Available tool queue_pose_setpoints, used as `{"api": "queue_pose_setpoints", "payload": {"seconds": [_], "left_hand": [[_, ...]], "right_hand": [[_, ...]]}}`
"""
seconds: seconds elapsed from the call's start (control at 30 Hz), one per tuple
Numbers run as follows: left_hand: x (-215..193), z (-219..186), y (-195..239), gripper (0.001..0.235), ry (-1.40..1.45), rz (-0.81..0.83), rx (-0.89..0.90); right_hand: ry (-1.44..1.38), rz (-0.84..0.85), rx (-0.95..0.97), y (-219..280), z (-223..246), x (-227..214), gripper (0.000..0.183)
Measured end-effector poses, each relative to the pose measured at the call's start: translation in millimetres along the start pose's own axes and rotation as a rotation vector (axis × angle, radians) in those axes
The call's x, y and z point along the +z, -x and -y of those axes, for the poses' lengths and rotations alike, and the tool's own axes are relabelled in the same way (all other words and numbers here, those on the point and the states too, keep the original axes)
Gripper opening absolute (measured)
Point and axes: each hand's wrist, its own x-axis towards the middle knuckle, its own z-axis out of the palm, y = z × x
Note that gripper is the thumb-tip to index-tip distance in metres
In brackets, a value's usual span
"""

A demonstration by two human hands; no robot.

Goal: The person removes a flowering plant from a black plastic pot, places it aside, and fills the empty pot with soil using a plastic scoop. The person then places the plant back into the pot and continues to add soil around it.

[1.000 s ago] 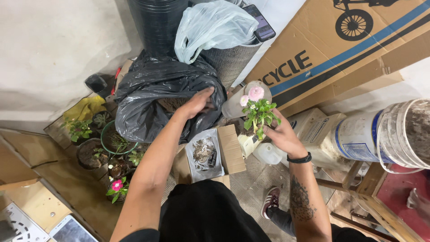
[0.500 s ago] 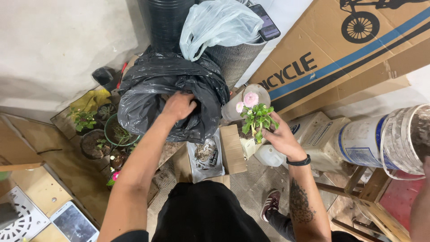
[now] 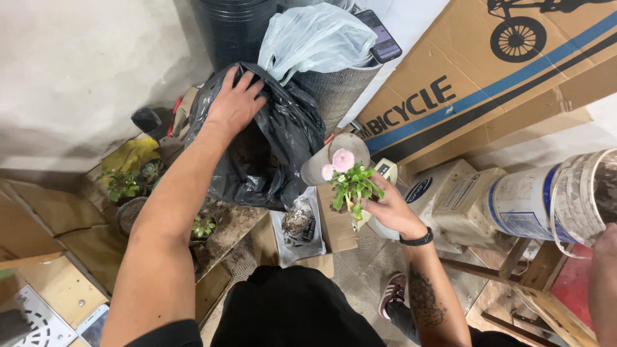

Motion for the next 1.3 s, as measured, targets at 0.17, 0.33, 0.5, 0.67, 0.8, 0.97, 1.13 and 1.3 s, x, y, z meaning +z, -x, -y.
{"api": "queue_pose_setpoints", "payload": {"seconds": [0.17,0.33,0.5,0.67,0.8,0.97,1.13,1.3], "left_hand": [[-38,7,-37,0.039,0.339,0.14,-0.166],[-100,-3,-72,0.047,0.761,0.204,-0.406],[-126,-3,-100,0.031,1.023,0.174,-0.388],[-140,0,-99,0.009,1.039,0.055,-0.297],[-79,-3,-91,0.044,0.747,-0.174,-0.164],[-74,0,-44,0.051,0.566,-0.26,-0.03],[-54,-60,10,0.01,0.281,-0.617,0.23],[6,-133,56,0.026,0.412,-0.223,0.356]], "right_hand": [[0.286,0.043,-0.02,-20,1,24,0.049],[0.276,0.145,-0.029,-55,5,55,0.054],[0.236,0.102,-0.137,-105,-22,96,0.033],[0.15,-0.021,-0.097,-135,-33,105,0.051],[0.304,-0.196,-0.041,-133,-29,69,0.059],[0.269,-0.332,0.045,-122,-26,25,0.051],[0.131,-0.381,0.131,-133,-30,12,0.041],[0.127,-0.43,0.14,-146,-40,16,0.056]]}}
